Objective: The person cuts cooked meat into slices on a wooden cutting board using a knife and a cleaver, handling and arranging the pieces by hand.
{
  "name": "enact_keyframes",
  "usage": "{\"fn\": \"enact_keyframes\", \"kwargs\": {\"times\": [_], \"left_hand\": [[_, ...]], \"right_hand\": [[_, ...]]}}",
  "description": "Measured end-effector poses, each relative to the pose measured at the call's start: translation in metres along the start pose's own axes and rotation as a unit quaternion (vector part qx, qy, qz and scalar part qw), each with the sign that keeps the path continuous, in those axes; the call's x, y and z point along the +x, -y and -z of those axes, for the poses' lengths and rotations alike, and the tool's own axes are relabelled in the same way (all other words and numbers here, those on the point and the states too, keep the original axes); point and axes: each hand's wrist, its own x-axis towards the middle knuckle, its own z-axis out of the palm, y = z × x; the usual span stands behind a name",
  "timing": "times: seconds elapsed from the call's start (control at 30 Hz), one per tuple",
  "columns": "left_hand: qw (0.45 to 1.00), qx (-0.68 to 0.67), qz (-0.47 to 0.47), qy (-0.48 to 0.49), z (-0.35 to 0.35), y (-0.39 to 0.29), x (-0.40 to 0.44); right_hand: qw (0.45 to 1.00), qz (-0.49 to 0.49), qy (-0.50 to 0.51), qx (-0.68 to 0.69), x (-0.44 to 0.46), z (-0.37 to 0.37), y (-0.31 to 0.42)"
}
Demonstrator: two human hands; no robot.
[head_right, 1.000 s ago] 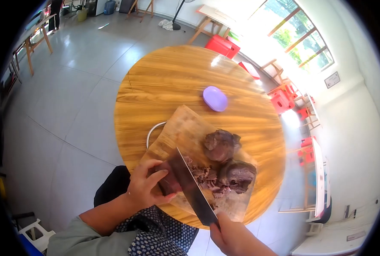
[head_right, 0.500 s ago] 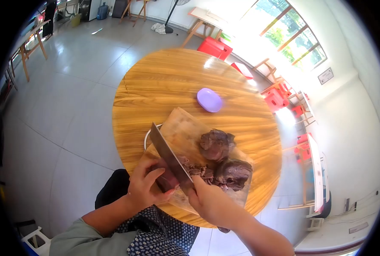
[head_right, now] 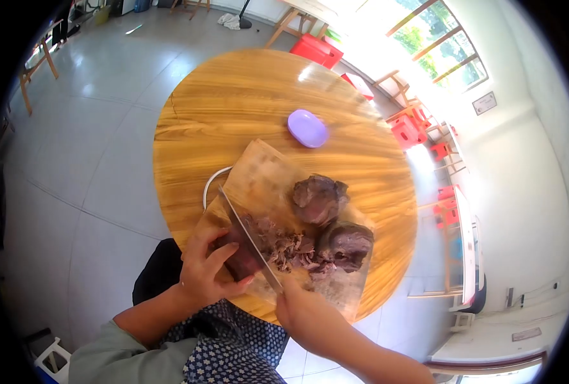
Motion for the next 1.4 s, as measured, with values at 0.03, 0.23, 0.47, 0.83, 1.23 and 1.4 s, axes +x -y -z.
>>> {"fn": "enact_keyframes", "kwargs": {"times": [0.03, 0.23, 0.47, 0.83, 1.23, 1.4], "left_hand": [[1.000, -0.013, 0.012, -0.005, -0.002, 0.000, -0.003], [1.000, -0.004, 0.018, -0.005, -0.004, -0.004, -0.004], [1.000, -0.012, 0.016, -0.001, 0.000, -0.003, 0.000], [0.999, 0.017, 0.040, -0.015, -0.002, 0.009, 0.001], [0.995, 0.047, 0.074, 0.041, 0.007, 0.010, 0.012], [0.996, 0.034, 0.054, 0.062, 0.012, 0.008, 0.011]], "right_hand": [[0.998, 0.051, -0.032, 0.003, 0.013, -0.005, 0.003], [0.993, 0.104, -0.049, 0.040, 0.011, 0.001, -0.008], [0.985, -0.116, 0.101, 0.081, -0.031, 0.011, -0.014], [0.989, 0.126, -0.061, 0.052, 0.035, -0.011, -0.019], [0.997, 0.042, -0.011, 0.060, 0.005, -0.005, -0.011], [0.999, 0.003, 0.024, 0.029, -0.006, -0.007, -0.020]]}}
